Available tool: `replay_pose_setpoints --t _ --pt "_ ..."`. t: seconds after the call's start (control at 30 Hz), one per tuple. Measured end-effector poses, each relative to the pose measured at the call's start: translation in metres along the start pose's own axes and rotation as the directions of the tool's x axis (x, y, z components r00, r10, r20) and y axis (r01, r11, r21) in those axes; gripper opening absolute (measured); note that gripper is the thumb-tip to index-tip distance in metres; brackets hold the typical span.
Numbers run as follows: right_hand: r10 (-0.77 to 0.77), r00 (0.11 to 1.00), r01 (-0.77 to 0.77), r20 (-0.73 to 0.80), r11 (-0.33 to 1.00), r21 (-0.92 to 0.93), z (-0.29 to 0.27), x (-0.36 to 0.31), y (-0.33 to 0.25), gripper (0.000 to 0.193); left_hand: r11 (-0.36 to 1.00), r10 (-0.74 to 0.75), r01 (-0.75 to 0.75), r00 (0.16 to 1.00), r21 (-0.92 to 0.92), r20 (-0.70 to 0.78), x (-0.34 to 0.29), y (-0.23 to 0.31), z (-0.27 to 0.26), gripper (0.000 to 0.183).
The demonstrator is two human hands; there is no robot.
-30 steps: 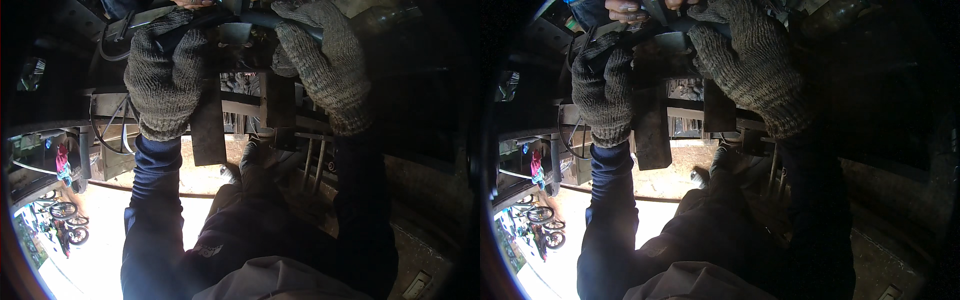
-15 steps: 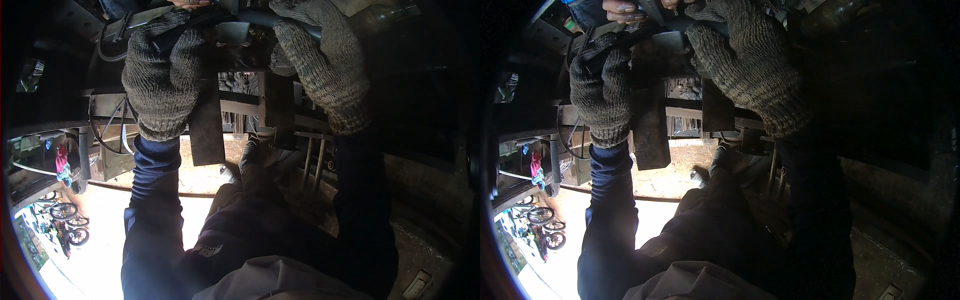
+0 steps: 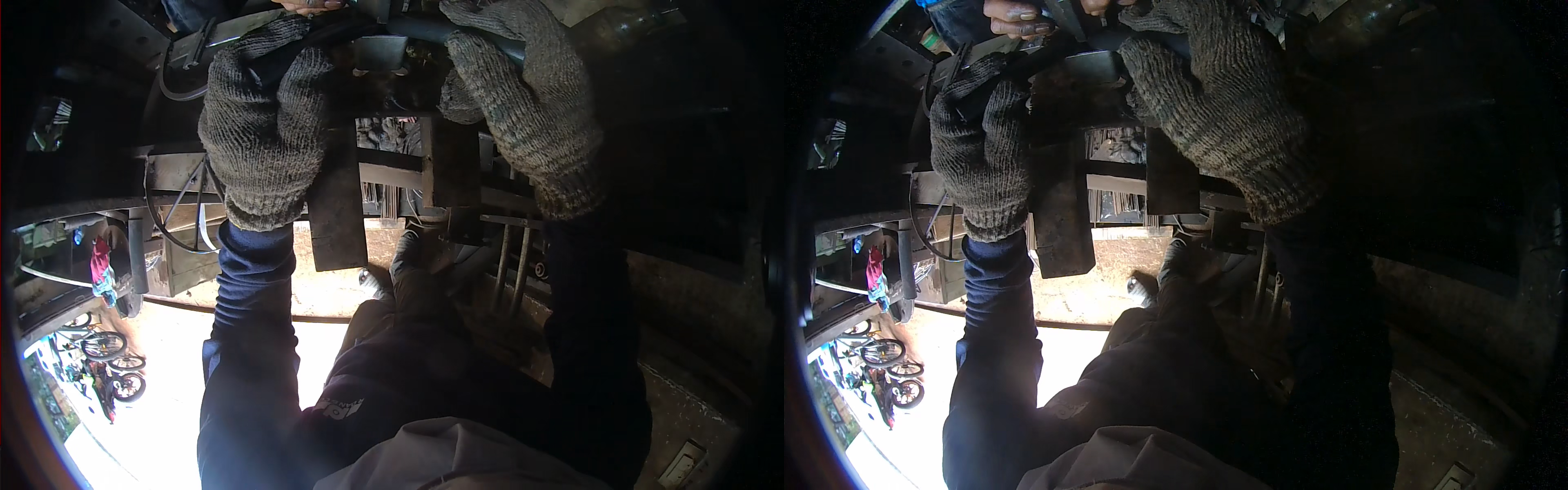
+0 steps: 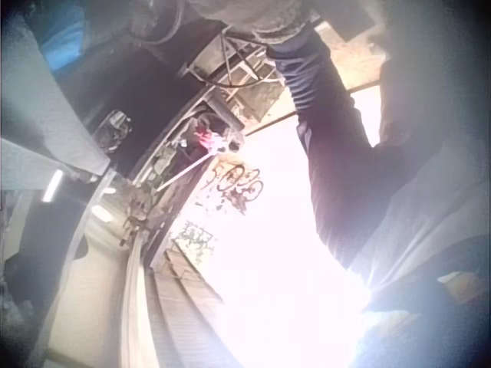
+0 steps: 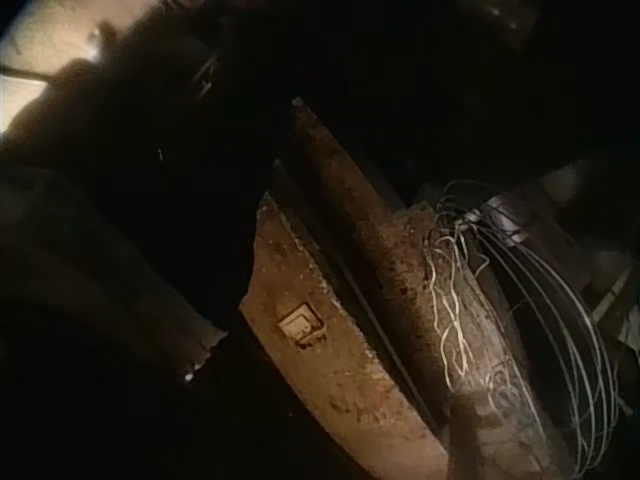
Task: The person bends a metal pipe using a large industrial machine, positioning the pipe and then activating the machine to press the bend into it.
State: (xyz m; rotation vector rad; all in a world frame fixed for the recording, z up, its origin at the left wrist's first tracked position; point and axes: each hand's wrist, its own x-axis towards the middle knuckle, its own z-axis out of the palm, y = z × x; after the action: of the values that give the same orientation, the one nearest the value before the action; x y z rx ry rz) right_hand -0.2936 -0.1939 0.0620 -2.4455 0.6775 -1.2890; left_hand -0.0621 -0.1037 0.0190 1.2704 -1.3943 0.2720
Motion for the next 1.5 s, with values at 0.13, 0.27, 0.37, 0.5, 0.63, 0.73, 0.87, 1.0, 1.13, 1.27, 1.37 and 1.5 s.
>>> replay_pose_setpoints --t 0.13,0.27,0.37,0.5,0.63,0.73,0.87,1.0,1.13,1.27,1.37,1.5 --pt "0.033 0.999 -0.033 -0.009 0.999 0.025 0.008 0.0 0.002 0.032 1.0 0.002 -0.002 1.0 0.007 -0.001 -0.003 -0.003 -0.005 0.034" --pt "0.061 0.998 -0.062 0.007 0.998 0.017 0.0 0.002 -0.003 0.031 1.0 -0.002 0.002 1.0 -0.02 0.021 -0.003 -0.003 -0.001 0.033" --pt "0.024 0.999 -0.022 0.035 0.997 -0.074 -0.004 0.005 -0.007 0.032 0.991 -0.086 0.085 0.996 -0.107 -0.002 -0.004 -0.001 0.004 0.033" --pt "0.013 1.0 -0.011 0.02 0.997 -0.072 0.001 0.003 -0.005 0.035 0.998 0.013 -0.011 0.999 -0.059 0.034 -0.001 0.003 -0.002 0.033" --pt "0.021 1.0 -0.02 0.017 0.996 -0.086 0.001 0.005 -0.008 0.036 0.997 -0.005 0.008 1.0 -0.079 0.029 -0.002 0.003 -0.002 0.033" --pt "0.032 0.999 -0.032 0.008 0.995 -0.098 -0.001 0.005 -0.009 0.037 0.999 0.019 -0.018 0.999 -0.038 0.031 -0.001 0.002 0.0 0.033" --pt "0.032 0.999 -0.032 0.0 0.993 -0.109 -0.001 0.005 -0.008 0.038 0.999 0.004 -0.004 1.0 -0.032 0.009 -0.002 -0.001 0.0 0.033" --pt "0.029 1.0 -0.029 -0.005 0.995 -0.096 0.007 0.004 -0.005 0.039 0.998 0.04 -0.04 0.999 0.053 0.01 -0.002 -0.002 -0.005 0.033" --pt "0.041 0.999 -0.042 -0.015 0.992 -0.117 0.004 0.004 -0.007 0.04 0.998 -0.054 0.054 0.998 0.012 0.026 0.0 0.008 -0.001 0.032" --pt "0.043 0.999 -0.046 -0.025 0.991 -0.126 0.005 0.004 -0.007 0.041 0.999 0.042 -0.042 0.999 0.019 0.008 -0.001 0.001 -0.002 0.031" --pt "0.088 0.996 -0.091 -0.031 0.987 -0.131 0.005 0.004 -0.008 0.042 0.998 0.061 -0.06 0.998 -0.031 0.024 -0.001 0.001 0.001 0.031" --pt "0.091 0.996 -0.09 0.017 0.993 -0.07 0.005 0.004 -0.006 0.038 0.999 0.035 -0.035 0.999 -0.014 0.009 -0.005 -0.002 -0.001 0.032"
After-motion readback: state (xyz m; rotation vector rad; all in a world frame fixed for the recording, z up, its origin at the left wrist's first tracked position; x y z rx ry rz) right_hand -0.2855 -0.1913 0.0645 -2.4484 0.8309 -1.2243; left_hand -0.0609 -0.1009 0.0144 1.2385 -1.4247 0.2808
